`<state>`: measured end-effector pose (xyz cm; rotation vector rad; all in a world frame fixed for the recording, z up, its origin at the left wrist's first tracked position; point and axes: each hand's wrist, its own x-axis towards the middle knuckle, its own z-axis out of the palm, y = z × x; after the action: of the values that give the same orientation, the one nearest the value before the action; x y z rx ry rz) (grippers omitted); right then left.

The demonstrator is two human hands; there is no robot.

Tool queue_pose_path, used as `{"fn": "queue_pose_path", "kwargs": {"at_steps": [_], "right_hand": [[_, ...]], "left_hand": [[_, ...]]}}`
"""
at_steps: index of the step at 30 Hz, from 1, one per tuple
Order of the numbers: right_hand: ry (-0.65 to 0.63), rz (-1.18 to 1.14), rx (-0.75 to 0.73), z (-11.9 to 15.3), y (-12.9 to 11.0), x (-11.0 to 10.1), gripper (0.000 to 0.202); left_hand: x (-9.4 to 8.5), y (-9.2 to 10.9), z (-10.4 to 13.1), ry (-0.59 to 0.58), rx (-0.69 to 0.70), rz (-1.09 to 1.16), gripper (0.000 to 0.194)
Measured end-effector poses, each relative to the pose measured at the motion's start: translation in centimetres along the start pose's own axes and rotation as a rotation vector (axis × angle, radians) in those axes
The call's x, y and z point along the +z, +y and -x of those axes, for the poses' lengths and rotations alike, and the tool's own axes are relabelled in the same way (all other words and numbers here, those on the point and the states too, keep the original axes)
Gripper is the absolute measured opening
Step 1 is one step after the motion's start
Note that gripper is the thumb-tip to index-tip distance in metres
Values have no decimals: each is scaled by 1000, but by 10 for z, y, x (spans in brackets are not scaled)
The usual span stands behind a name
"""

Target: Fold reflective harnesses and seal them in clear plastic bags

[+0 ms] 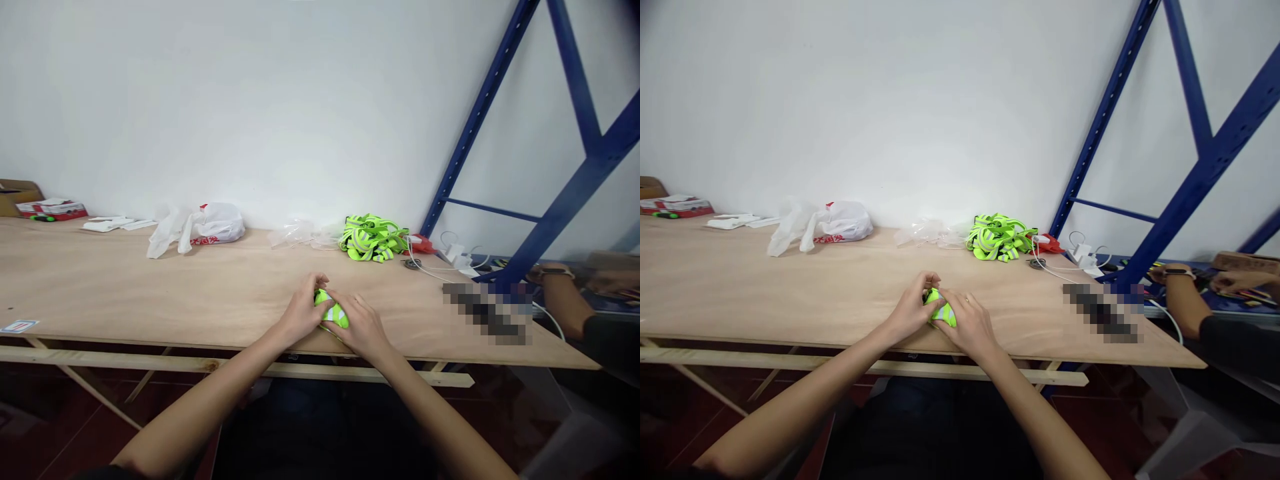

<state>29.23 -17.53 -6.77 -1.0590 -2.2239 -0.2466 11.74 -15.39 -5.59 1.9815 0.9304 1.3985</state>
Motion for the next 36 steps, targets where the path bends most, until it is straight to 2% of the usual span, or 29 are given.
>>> {"fn": "queue_pose_path", "kwargs": {"at_steps": [4, 8, 12, 16, 23, 29, 34, 36], "right_hand": [[15, 8, -8, -2, 3, 1, 46], [37, 1, -16, -2, 5, 2, 44], [48, 6, -14, -2, 4, 3, 44], [69, 86, -22, -2, 3, 4, 46], [67, 252, -36, -1, 1, 1, 61], [-35, 361, 10, -3, -4, -3, 63], [-80, 342, 23, -6, 0, -1, 81], [-81, 341, 38, -7, 2, 0, 80]], "left_hand": [[-12, -4, -5, -89, -19, 36, 43], [-27, -12, -6, -198, -142, 78, 58], [-36, -16, -5, -296, -216, 21, 46], [-31, -10, -6, -278, -185, -9, 35], [-17, 0, -5, -233, -132, -137, 29], [-12, -9, -17, -250, -60, -182, 21], [-7, -25, -33, -212, -195, -78, 24], [-6, -29, -37, -216, -251, -22, 28]]}}
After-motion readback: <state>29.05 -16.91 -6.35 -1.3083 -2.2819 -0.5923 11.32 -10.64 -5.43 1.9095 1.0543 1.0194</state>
